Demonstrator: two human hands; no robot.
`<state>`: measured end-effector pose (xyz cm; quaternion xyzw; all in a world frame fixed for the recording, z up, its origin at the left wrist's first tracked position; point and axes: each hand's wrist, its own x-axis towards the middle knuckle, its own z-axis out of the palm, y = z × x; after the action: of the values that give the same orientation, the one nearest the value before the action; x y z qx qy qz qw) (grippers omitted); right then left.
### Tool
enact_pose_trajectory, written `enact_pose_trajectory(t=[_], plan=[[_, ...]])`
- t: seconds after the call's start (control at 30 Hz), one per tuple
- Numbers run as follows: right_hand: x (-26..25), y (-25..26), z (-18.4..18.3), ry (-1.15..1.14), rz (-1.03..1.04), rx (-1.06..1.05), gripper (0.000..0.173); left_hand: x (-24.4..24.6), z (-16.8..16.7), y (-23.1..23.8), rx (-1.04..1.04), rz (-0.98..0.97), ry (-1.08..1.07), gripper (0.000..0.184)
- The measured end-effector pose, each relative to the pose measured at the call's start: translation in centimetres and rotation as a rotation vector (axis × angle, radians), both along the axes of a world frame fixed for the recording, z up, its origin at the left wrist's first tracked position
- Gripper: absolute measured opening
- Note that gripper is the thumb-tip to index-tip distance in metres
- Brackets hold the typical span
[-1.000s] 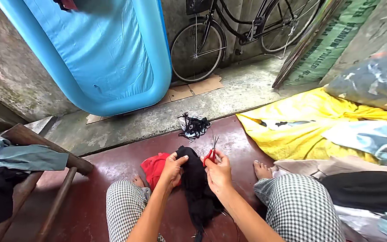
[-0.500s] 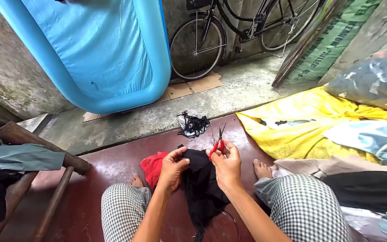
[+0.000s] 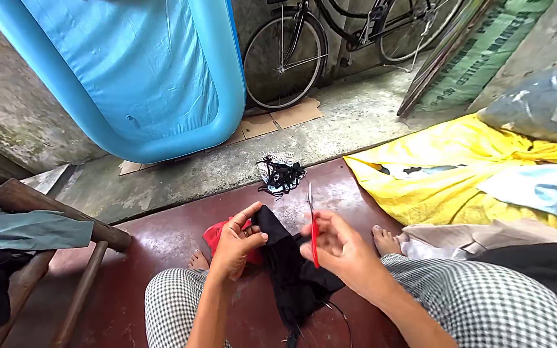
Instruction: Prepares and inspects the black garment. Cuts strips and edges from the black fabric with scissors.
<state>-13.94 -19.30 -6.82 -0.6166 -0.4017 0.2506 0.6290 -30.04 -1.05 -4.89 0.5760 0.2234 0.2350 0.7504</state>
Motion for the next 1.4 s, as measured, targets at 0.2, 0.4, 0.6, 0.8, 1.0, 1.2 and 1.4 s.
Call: enact_pose_trajectory(t=[0.2, 0.4, 0.6, 0.8, 1.0, 1.2, 1.4], plan=[[-1.2, -2.5, -1.6, 0.387, 0.725, -0.217, 0.051, -0.1, 0.4, 0.0, -0.003, -0.025, -0.015, 0.078], [-1.7, -3.0, -2.9, 0.296, 0.659, -0.337, 0.058, 0.1, 0.5, -0.3, 0.028, -0.047, 0.015, 0.083], [-2.4, -2.6, -3.0, 0.095, 0.459, -0.39, 0.061, 0.5, 0.1, -0.4, 0.055, -0.066, 0.032, 0.083], [-2.8, -2.1, -2.8, -0.06, 0.37, -0.419, 0.063, 0.9, -0.4, -0.8, 0.062, -0.098, 0.041, 0.083], [-2.9, -1.7, -2.7, 0.004, 0.424, -0.411, 0.06, 0.8, -0.3, -1.0, 0.089, -0.068, 0.048, 0.085], [-2.6, -1.4, -2.8, 0.255, 0.532, -0.294, 0.046, 0.6, -0.2, -0.9, 0.119, -0.046, 0.063, 0.087], [-3.1, -1.4, -2.9, 0.322, 0.532, -0.294, 0.04, 0.5, 0.1, -0.7, 0.138, -0.014, 0.111, 0.089]])
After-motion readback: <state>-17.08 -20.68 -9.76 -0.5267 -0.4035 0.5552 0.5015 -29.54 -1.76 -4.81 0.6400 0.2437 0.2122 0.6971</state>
